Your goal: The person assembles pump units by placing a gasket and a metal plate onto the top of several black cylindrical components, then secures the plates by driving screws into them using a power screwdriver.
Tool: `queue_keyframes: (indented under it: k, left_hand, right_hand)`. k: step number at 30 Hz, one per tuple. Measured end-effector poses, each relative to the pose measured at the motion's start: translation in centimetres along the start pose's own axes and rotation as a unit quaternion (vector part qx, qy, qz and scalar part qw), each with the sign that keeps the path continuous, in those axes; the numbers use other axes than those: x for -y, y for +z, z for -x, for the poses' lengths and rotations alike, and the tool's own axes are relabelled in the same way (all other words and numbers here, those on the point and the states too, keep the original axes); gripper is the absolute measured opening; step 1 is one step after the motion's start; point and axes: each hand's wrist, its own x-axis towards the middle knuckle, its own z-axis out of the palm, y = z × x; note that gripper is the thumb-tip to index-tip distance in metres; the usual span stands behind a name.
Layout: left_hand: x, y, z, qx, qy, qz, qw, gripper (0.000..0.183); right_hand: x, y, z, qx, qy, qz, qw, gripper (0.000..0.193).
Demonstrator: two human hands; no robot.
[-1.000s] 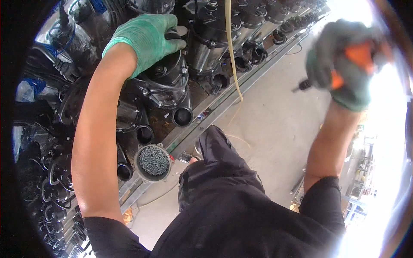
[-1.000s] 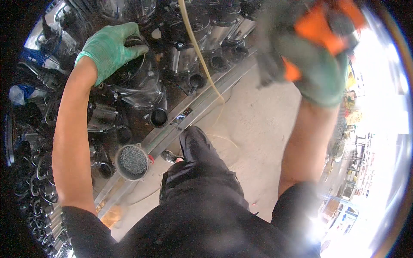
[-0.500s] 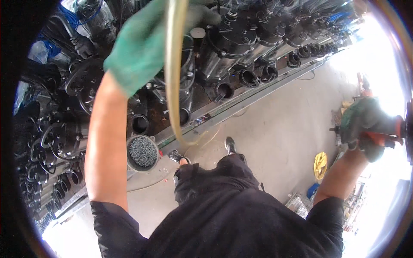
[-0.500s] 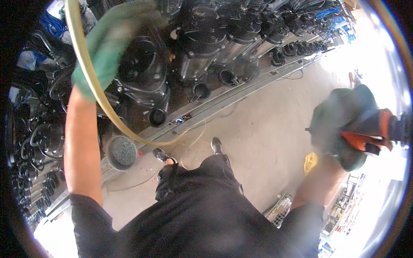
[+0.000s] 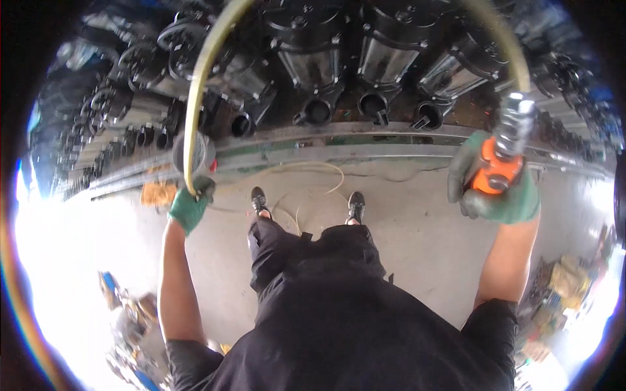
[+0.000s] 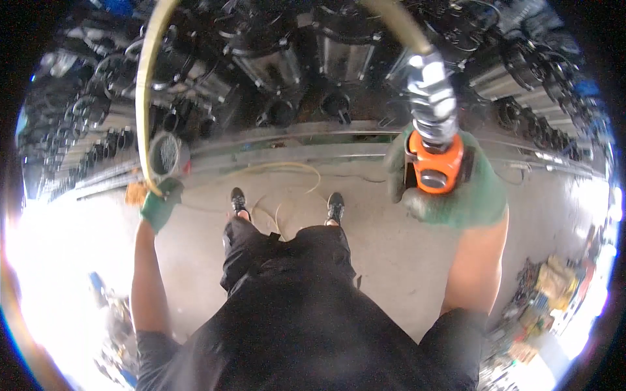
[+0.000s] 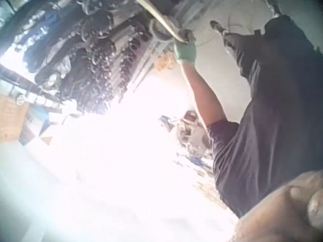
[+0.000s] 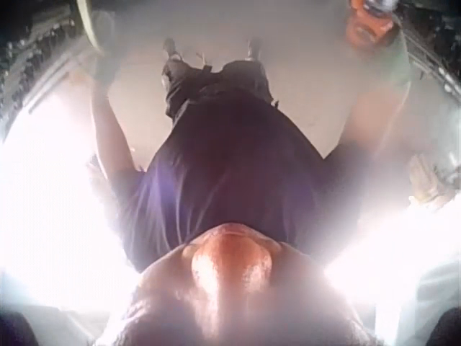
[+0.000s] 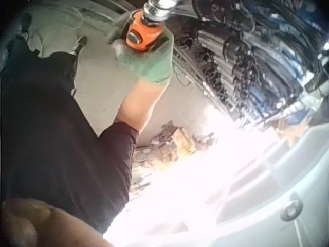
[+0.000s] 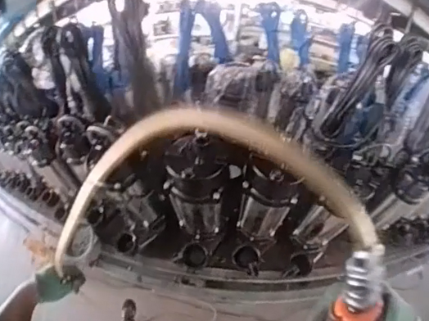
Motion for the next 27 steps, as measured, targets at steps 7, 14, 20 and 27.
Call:
queue_keyframes:
  k: [7,14,20,27]
  left_hand:
    - [14.5,-5.2,6.6,-0.174,-0.12,-0.244,0.946,0.027]
    - [32.2,-17.0,27.1,-0.444,-0.112,-0.179,0.87,0.036]
    - [43.5,-2.8,45.1,-0.405,-0.298,0.094,0.86,0.03]
    - [45.3,19.3,47.3,-0.474,-0.361,0.159,0.788,0.02]
  right_hand:
    - [-6.6,-3.4,0.5,0.103,0.227,0.033,0.968,0.039]
    - [-11.8,0.9,-3.6,0.193,0.209,0.057,0.957,0.045]
    - [-12.1,7.1,-5.9,0.153,0.275,0.034,0.948,0.046]
    - [-7.5,14.8,-7.0,0.184,0.293,0.157,0.925,0.037]
